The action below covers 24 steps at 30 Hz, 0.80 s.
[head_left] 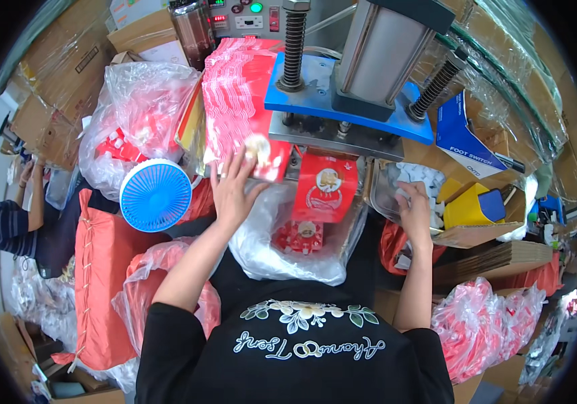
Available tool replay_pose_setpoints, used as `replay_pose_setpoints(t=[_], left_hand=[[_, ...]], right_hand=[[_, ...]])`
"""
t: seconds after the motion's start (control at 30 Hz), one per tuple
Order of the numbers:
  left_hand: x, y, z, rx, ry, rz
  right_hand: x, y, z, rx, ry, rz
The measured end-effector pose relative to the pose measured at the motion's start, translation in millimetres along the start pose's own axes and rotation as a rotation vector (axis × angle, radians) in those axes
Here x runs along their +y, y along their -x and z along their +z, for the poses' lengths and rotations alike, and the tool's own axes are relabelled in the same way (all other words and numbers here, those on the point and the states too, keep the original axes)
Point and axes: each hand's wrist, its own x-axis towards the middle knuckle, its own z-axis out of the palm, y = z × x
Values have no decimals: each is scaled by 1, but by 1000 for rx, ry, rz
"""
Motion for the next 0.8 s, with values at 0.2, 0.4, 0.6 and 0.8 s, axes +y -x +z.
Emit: replay_pose_setpoints(t=[0.2,0.4,0.6,0.8], left_hand=[[22,3,-54,-91,555,-322],[54,38,-19,-325,964,-417],[64,44,2,-541,1104,-531],[92,1,19,-426,1310,-868]], right_hand=[[-56,-13,-3,-39,-460,173],[-120,-9,12,-242,-529,-4],[-114,-11,31,-453,-769,211],[-67,-28,5,16,-61,90]])
